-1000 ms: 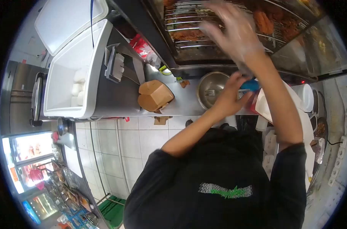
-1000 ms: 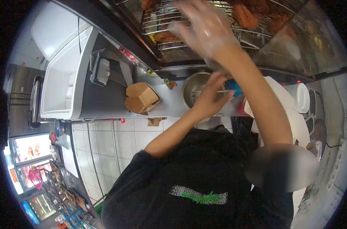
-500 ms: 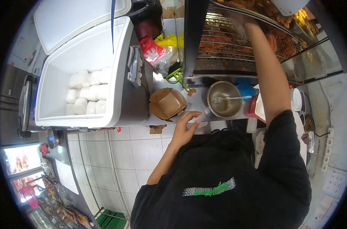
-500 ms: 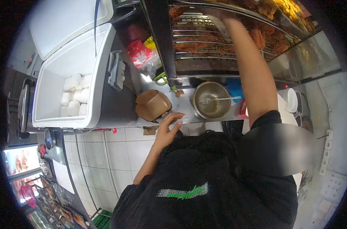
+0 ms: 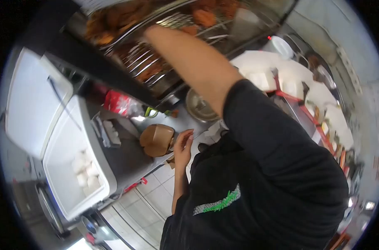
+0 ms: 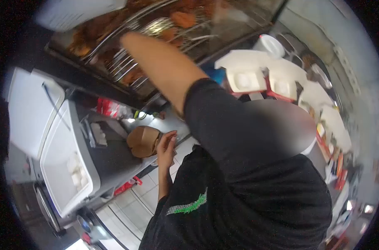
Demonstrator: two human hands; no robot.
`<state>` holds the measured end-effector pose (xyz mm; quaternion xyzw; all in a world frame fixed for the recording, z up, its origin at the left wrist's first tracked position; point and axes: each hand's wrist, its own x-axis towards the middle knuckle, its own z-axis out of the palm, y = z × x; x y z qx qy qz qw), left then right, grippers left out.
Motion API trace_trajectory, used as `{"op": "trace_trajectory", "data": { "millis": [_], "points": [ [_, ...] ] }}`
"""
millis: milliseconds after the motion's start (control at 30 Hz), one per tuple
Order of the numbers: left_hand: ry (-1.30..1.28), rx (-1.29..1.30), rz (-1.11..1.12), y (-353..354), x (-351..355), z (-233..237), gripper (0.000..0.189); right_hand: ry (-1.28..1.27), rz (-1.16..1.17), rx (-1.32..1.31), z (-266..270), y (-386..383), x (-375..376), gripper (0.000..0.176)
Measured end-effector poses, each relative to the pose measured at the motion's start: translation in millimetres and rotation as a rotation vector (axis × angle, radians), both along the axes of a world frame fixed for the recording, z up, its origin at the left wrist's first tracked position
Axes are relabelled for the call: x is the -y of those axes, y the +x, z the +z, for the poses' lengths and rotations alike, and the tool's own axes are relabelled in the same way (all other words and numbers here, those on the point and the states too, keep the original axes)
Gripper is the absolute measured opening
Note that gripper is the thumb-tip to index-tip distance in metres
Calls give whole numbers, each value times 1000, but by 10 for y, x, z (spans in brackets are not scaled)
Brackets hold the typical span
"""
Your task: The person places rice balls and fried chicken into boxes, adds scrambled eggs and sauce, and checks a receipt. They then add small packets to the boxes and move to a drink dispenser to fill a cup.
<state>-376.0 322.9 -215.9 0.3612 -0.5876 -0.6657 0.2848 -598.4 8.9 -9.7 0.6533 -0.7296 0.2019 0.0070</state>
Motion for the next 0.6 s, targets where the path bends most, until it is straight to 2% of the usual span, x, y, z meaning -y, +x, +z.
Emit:
{"op": "trace_trajectory", "data": {
  "millis": [100, 367, 400, 500, 600],
  "points": [
    [-39, -34, -65, -68, -3, 38, 22, 47, 7, 89, 7, 6, -4, 70],
    [68, -62, -62, -268, -56, 254, 25, 131, 69, 321, 7, 115, 20, 74],
    [115, 163, 28, -286, -131, 424, 27, 133, 76, 353, 4, 74, 52, 74],
    [-317, 114, -50, -365, -189, 302, 29, 150, 63, 417, 34, 63, 40, 75],
    [208, 320, 81, -523, -331, 535, 42, 194, 105, 544, 61, 216, -61, 77]
  ]
}}
